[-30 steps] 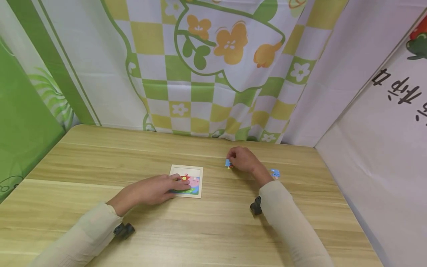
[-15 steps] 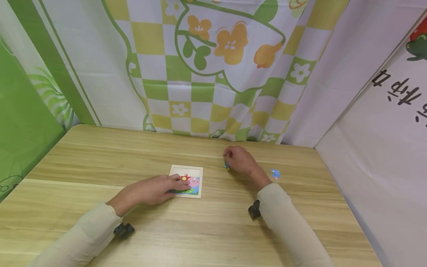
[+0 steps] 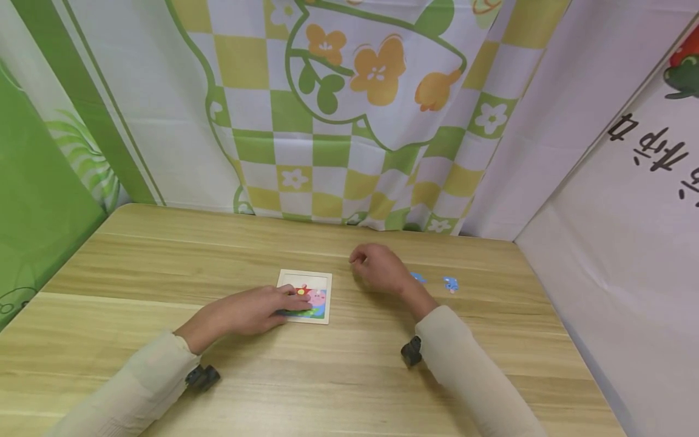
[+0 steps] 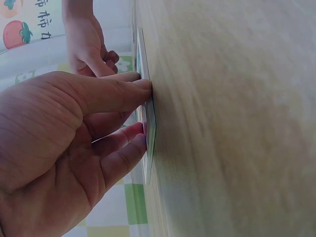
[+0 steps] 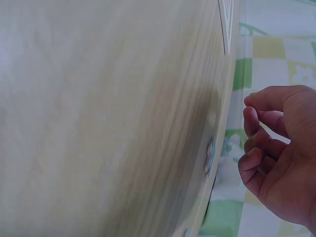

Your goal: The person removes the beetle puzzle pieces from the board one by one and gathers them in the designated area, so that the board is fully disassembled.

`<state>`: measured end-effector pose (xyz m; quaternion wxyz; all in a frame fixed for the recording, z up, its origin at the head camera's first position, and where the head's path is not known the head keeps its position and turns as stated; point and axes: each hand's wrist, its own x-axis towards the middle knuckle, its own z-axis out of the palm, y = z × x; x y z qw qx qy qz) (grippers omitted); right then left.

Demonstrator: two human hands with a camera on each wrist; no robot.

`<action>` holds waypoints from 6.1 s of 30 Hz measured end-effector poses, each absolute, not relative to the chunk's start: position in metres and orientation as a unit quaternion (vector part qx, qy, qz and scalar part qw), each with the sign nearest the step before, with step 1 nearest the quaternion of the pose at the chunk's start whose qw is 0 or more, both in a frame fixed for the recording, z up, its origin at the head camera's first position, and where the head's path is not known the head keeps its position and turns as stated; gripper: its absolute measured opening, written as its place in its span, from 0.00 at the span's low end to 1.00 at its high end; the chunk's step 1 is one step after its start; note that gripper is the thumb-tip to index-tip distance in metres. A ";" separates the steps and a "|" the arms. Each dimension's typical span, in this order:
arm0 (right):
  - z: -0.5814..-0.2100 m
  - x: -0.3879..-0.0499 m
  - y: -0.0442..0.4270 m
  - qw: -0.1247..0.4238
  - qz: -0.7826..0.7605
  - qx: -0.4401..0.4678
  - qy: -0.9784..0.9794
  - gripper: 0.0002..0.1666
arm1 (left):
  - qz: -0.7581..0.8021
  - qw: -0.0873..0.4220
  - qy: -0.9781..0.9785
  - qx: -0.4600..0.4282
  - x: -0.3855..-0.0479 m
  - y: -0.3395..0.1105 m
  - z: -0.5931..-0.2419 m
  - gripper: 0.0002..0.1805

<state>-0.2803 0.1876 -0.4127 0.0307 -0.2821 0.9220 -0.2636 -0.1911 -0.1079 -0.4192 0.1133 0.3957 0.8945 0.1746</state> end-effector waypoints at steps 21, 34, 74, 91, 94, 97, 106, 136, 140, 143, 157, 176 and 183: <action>-0.413 -0.247 0.156 0.068 -0.247 -0.356 0.899 0.07 | 0.164 0.116 0.899 0.390 -0.192 -0.108 -0.417 0.26; -0.417 -0.235 0.154 0.078 -0.197 -0.348 0.913 0.18 | 0.166 0.112 0.899 0.388 -0.193 -0.107 -0.417 0.26; -0.423 -0.229 0.148 0.064 -0.219 -0.327 0.917 0.18 | 0.160 0.102 0.900 0.392 -0.192 -0.105 -0.421 0.25; -0.422 -0.226 0.149 0.051 -0.217 -0.336 0.915 0.17 | 0.169 0.102 0.897 0.396 -0.191 -0.102 -0.421 0.25; -0.422 -0.226 0.149 0.048 -0.216 -0.336 0.915 0.17 | 0.168 0.101 0.896 0.398 -0.190 -0.102 -0.420 0.25; -0.420 -0.225 0.148 0.049 -0.218 -0.335 0.916 0.17 | 0.166 0.104 0.896 0.398 -0.190 -0.103 -0.419 0.25; -0.420 -0.225 0.145 0.051 -0.226 -0.314 0.921 0.17 | 0.162 0.104 0.897 0.398 -0.191 -0.101 -0.419 0.25; -0.411 -0.227 0.155 0.033 -0.292 -0.306 0.905 0.07 | 0.156 0.096 0.896 0.405 -0.189 -0.103 -0.419 0.24; -0.412 -0.227 0.164 0.023 -0.289 -0.301 0.908 0.07 | 0.154 0.097 0.896 0.405 -0.189 -0.102 -0.419 0.24; -0.412 -0.225 0.173 0.013 -0.284 -0.292 0.913 0.07 | 0.154 0.097 0.896 0.405 -0.189 -0.102 -0.419 0.24; -0.404 -0.213 0.227 0.010 -0.277 -0.261 0.925 0.06 | 0.156 0.100 0.896 0.403 -0.189 -0.102 -0.420 0.25; -0.401 -0.202 0.295 0.014 -0.280 -0.233 0.931 0.05 | 0.161 0.117 0.898 0.392 -0.189 -0.102 -0.421 0.25; -0.398 -0.200 0.310 0.025 -0.273 -0.241 0.931 0.04 | 0.160 0.115 0.900 0.389 -0.190 -0.103 -0.417 0.25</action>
